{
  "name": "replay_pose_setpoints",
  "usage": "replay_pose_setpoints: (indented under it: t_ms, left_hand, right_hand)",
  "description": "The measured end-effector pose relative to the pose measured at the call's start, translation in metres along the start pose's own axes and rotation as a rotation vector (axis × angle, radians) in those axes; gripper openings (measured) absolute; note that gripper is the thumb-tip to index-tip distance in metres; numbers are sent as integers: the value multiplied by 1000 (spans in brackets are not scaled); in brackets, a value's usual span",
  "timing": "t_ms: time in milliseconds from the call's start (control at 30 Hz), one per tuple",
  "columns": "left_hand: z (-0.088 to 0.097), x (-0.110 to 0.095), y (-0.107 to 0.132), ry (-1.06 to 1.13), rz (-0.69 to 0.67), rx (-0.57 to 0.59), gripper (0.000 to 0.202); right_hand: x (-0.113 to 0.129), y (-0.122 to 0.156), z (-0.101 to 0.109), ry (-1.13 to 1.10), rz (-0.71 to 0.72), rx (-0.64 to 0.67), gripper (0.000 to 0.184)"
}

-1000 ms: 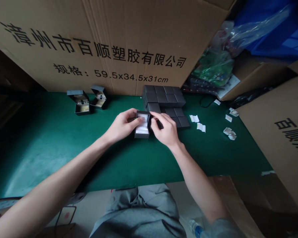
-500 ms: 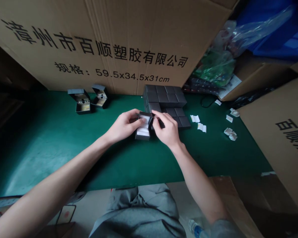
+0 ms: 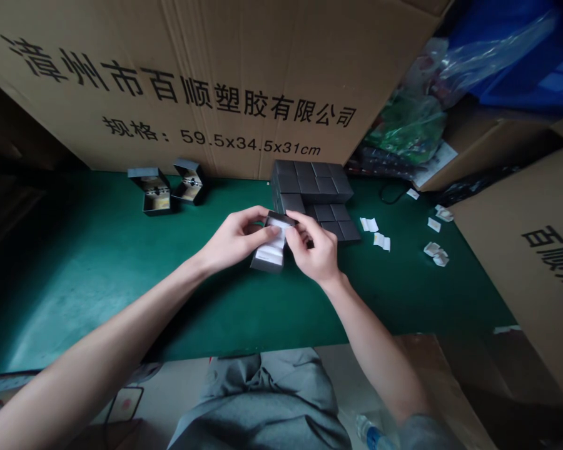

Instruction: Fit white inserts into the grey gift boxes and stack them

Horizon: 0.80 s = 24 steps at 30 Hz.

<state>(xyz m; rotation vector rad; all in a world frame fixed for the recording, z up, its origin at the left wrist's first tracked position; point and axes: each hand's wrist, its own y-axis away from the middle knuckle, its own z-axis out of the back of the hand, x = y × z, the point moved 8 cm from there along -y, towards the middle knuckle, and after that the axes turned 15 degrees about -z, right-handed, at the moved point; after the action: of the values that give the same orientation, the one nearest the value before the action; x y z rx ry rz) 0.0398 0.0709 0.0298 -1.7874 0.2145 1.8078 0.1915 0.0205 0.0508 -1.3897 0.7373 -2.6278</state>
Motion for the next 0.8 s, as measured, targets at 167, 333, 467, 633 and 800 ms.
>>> replay_pose_setpoints:
  t_ms: [167, 333, 467, 633, 800]
  left_hand:
    - [2, -5, -2, 10, -49, -35, 41]
    - [1, 2, 0, -14, -23, 17, 61]
    - [-8, 3, 4, -67, -13, 161, 63]
    - [-11, -6, 4, 15, -42, 194, 53]
    - [-13, -5, 5, 197, -47, 213, 56]
  right_hand:
    - [-10, -2, -2, -175, -161, 65, 31]
    - [-27, -6, 11, -232, -244, -112, 32]
    - [-30, -8, 15, -260, -234, -157, 31]
    - [-30, -10, 8, -267, -274, -49, 37]
    - [-37, -8, -22, -616, -553, 406, 80]
